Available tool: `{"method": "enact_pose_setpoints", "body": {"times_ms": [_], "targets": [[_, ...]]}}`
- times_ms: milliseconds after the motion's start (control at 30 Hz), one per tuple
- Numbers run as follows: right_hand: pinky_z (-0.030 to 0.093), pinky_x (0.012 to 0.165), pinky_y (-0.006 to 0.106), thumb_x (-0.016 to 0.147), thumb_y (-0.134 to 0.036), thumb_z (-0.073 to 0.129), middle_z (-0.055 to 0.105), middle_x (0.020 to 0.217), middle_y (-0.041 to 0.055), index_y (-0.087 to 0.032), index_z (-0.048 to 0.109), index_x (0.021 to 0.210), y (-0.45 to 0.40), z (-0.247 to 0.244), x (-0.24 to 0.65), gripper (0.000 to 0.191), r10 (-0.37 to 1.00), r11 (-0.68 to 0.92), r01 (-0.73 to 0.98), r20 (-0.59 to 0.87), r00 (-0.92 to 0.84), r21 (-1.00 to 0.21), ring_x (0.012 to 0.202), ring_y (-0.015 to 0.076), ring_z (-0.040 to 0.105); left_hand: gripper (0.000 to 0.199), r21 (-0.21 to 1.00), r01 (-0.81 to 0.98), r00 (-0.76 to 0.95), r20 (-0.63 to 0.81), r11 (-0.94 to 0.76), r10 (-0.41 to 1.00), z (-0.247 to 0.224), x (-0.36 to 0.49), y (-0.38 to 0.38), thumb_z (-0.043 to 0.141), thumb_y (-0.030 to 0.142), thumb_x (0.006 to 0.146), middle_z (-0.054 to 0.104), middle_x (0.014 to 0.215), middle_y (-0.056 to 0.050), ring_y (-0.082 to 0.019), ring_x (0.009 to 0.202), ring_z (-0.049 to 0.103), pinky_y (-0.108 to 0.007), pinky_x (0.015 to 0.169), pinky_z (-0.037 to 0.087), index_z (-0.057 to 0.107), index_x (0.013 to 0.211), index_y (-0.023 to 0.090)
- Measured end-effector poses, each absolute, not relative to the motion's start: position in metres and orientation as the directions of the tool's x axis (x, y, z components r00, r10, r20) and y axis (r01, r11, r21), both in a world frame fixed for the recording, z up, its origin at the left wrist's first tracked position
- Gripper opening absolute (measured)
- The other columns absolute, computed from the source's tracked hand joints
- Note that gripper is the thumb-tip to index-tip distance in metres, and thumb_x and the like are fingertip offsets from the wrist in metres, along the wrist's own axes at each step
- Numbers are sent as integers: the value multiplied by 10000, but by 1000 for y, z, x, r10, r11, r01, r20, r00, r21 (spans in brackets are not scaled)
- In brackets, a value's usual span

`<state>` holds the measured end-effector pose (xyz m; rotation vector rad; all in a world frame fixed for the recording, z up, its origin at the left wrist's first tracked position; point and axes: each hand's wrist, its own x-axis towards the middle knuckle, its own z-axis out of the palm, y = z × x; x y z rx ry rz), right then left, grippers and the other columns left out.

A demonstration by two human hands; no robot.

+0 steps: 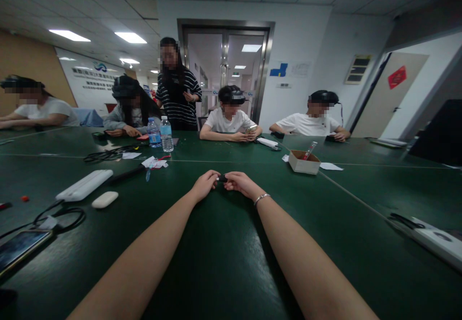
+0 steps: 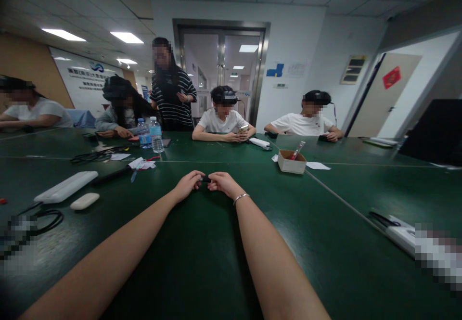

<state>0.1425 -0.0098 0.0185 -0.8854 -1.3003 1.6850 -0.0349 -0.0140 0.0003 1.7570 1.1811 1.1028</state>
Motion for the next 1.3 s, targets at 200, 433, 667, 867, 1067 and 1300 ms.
{"method": "enact_pose_setpoints", "body": {"times_ms": [200, 433, 667, 867, 1067, 1300], "targets": [[529, 493, 186, 868, -77, 505, 615, 591, 96, -54, 561, 839, -7, 16, 142, 67, 909, -138, -179, -53, -414, -974, 480, 118, 601, 258, 911, 285, 198, 250, -299, 948, -2, -34, -10, 430, 265, 766, 541, 718, 8, -85, 545, 496, -206, 533, 387, 558, 974, 183], [532, 492, 184, 867, -81, 508, 612, 596, 85, -51, 570, 848, -9, 18, 142, 71, 910, -136, -176, -52, -412, -975, 476, 110, 594, 305, 902, 286, 232, 262, -323, 937, -2, -35, -12, 371, 370, 824, 534, 631, 5, -103, 552, 499, -217, 549, 401, 553, 955, 164], [533, 494, 195, 860, -98, 529, 608, 599, 81, -60, 563, 821, -9, 19, 143, 64, 910, -140, -169, -60, -410, -976, 465, 107, 584, 273, 904, 286, 206, 267, -319, 941, 0, -35, -12, 451, 289, 768, 558, 824, -18, -85, 569, 506, -210, 542, 399, 550, 994, 173], [531, 497, 195, 846, -117, 568, 596, 603, 75, -60, 567, 801, -8, 18, 143, 73, 905, -149, -187, -58, -422, -971, 459, 100, 574, 267, 888, 318, 198, 280, -331, 939, -1, -35, -12, 438, 303, 784, 552, 788, -9, -88, 565, 502, -216, 554, 405, 552, 993, 182], [536, 516, 205, 863, -60, 504, 620, 645, 78, -64, 544, 1033, -9, 19, 143, 175, 905, -138, -183, -49, -423, -973, 484, 106, 593, 275, 887, 330, 188, 274, -323, 943, 1, -35, -14, 406, 330, 809, 534, 758, -3, -85, 552, 499, -211, 536, 404, 558, 989, 187], [543, 532, 206, 849, -25, 506, 645, 689, 89, -75, 516, 1131, -10, 20, 144, 287, 896, -133, -163, -48, -442, -978, 509, 108, 611, 284, 873, 359, 168, 287, -330, 943, 3, -35, -17, 389, 342, 822, 516, 727, 2, -88, 549, 503, -215, 540, 412, 558, 991, 189]]}}
